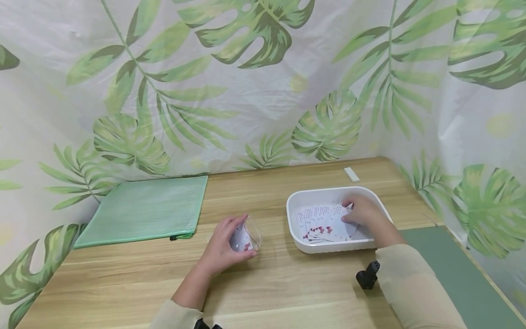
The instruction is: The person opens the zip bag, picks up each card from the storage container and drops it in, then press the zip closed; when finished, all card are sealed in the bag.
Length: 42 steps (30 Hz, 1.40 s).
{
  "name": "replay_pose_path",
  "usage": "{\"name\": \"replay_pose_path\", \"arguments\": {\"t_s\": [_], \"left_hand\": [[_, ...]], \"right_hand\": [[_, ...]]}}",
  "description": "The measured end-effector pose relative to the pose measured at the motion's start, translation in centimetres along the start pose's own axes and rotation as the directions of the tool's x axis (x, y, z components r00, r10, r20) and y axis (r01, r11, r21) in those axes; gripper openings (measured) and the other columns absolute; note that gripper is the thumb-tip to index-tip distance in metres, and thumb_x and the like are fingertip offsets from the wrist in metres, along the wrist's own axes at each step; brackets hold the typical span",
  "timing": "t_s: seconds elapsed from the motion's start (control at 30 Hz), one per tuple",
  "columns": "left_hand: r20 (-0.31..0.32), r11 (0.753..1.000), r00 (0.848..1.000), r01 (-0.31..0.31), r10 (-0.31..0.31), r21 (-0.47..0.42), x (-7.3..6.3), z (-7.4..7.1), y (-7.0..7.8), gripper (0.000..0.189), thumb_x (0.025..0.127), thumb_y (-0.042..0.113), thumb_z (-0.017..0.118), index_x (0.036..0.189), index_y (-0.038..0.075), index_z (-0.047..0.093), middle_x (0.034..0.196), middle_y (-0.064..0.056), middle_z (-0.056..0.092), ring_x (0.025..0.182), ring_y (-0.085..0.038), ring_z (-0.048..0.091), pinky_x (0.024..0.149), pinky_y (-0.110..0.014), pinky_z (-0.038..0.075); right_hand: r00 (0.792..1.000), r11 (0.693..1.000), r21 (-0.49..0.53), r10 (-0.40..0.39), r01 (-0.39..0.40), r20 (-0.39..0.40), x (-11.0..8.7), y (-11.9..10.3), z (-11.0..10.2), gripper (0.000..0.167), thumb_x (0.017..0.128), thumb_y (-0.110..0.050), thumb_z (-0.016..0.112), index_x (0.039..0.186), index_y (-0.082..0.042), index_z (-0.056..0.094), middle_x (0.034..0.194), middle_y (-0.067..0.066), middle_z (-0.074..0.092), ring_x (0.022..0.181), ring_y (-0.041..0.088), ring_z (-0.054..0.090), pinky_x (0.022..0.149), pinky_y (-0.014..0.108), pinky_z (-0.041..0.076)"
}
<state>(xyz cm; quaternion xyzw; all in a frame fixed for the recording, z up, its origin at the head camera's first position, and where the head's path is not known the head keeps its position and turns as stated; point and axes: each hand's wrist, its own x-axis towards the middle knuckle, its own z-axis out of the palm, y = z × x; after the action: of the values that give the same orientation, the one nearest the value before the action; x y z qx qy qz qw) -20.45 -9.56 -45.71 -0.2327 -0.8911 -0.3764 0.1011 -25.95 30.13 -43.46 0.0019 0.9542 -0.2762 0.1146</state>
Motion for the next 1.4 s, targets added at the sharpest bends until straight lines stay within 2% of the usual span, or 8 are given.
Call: {"name": "replay_pose_path", "arguments": {"t_s": [0.13, 0.43, 0.63, 0.77, 0.9, 1.07, 1.27, 1.4], "left_hand": [[-0.006, 1.000, 1.000, -0.015, 0.015, 0.004, 0.0, 0.1, -0.1, 0.090, 0.061, 0.042, 0.088, 0.139, 0.015, 0.054, 0.126, -0.007, 0.059, 0.117, -0.026, 0.052, 0.095, -0.046, 0.045], [-0.012, 1.000, 1.000, -0.020, 0.020, 0.006, 0.1, 0.1, -0.1, 0.089, 0.061, 0.042, 0.088, 0.139, 0.014, 0.054, 0.125, -0.008, 0.059, 0.116, -0.026, 0.053, 0.095, -0.046, 0.045], [-0.009, 1.000, 1.000, -0.011, 0.011, 0.008, 0.1, 0.1, -0.1, 0.090, 0.060, 0.041, 0.089, 0.139, 0.013, 0.054, 0.125, -0.008, 0.059, 0.116, -0.027, 0.053, 0.095, -0.046, 0.045], [-0.010, 1.000, 1.000, -0.011, 0.011, 0.005, 0.1, 0.1, 0.0, 0.090, 0.060, 0.040, 0.089, 0.138, 0.013, 0.054, 0.125, -0.008, 0.059, 0.116, -0.027, 0.053, 0.095, -0.046, 0.045], [-0.008, 1.000, 1.000, -0.010, 0.010, 0.002, 0.1, 0.1, 0.0, 0.090, 0.060, 0.039, 0.089, 0.138, 0.013, 0.054, 0.126, -0.008, 0.059, 0.117, -0.027, 0.053, 0.096, -0.047, 0.045], [-0.006, 1.000, 1.000, -0.016, 0.016, 0.012, 0.1, 0.1, 0.0, 0.090, 0.060, 0.039, 0.089, 0.139, 0.012, 0.054, 0.125, -0.009, 0.059, 0.116, -0.028, 0.053, 0.097, -0.048, 0.044], [-0.005, 0.999, 1.000, -0.018, 0.018, 0.031, 0.1, 0.1, -0.1, 0.090, 0.061, 0.041, 0.089, 0.139, 0.013, 0.053, 0.126, -0.009, 0.059, 0.116, -0.027, 0.053, 0.096, -0.047, 0.044], [-0.009, 0.999, 1.000, -0.023, 0.023, 0.045, 0.1, 0.1, -0.2, 0.092, 0.061, 0.044, 0.088, 0.139, 0.012, 0.053, 0.126, -0.009, 0.059, 0.116, -0.027, 0.053, 0.098, -0.048, 0.043]], "right_hand": [[1.000, 0.999, 0.033, -0.004, 0.003, 0.006, -0.4, 0.0, -0.9, 0.031, 0.086, -0.015, 0.072, 0.112, 0.001, 0.065, 0.096, 0.014, 0.060, 0.088, 0.025, 0.053, 0.075, 0.033, 0.043], [0.996, 0.990, 0.113, -0.088, 0.084, 0.034, -2.2, -1.4, -4.0, 0.033, 0.091, -0.017, 0.065, 0.116, 0.004, 0.066, 0.105, 0.018, 0.067, 0.086, 0.021, 0.058, 0.072, 0.030, 0.050], [0.996, 0.980, 0.182, -0.081, 0.084, -0.025, -3.1, -2.3, -4.9, 0.042, 0.092, -0.022, 0.065, 0.124, 0.005, 0.062, 0.104, 0.015, 0.069, 0.083, 0.014, 0.060, 0.072, 0.030, 0.054], [0.994, 0.965, 0.251, -0.059, 0.081, -0.096, -3.8, -3.1, -4.7, 0.046, 0.094, -0.028, 0.065, 0.131, -0.001, 0.060, 0.099, 0.002, 0.069, 0.083, 0.011, 0.059, 0.075, 0.028, 0.052], [0.979, 0.919, 0.371, -0.064, 0.135, -0.196, -4.6, -4.4, -3.8, 0.048, 0.094, -0.030, 0.065, 0.132, 0.000, 0.059, 0.087, -0.015, 0.067, 0.080, 0.005, 0.059, 0.073, 0.022, 0.051], [0.953, 0.827, 0.521, -0.059, 0.213, -0.296, -5.3, -6.7, -1.5, 0.047, 0.093, -0.023, 0.067, 0.129, 0.005, 0.059, 0.083, -0.029, 0.064, 0.077, -0.004, 0.060, 0.071, 0.016, 0.052], [0.946, 0.715, 0.656, -0.024, 0.242, -0.323, -6.0, -9.9, 1.6, 0.044, 0.090, -0.015, 0.069, 0.126, 0.010, 0.059, 0.080, -0.028, 0.065, 0.075, -0.004, 0.061, 0.070, 0.016, 0.052], [0.954, 0.679, 0.697, -0.015, 0.229, -0.299, -6.4, -11.6, 3.5, 0.041, 0.089, -0.011, 0.069, 0.124, 0.008, 0.061, 0.080, -0.022, 0.066, 0.072, -0.001, 0.061, 0.068, 0.017, 0.052]]}}
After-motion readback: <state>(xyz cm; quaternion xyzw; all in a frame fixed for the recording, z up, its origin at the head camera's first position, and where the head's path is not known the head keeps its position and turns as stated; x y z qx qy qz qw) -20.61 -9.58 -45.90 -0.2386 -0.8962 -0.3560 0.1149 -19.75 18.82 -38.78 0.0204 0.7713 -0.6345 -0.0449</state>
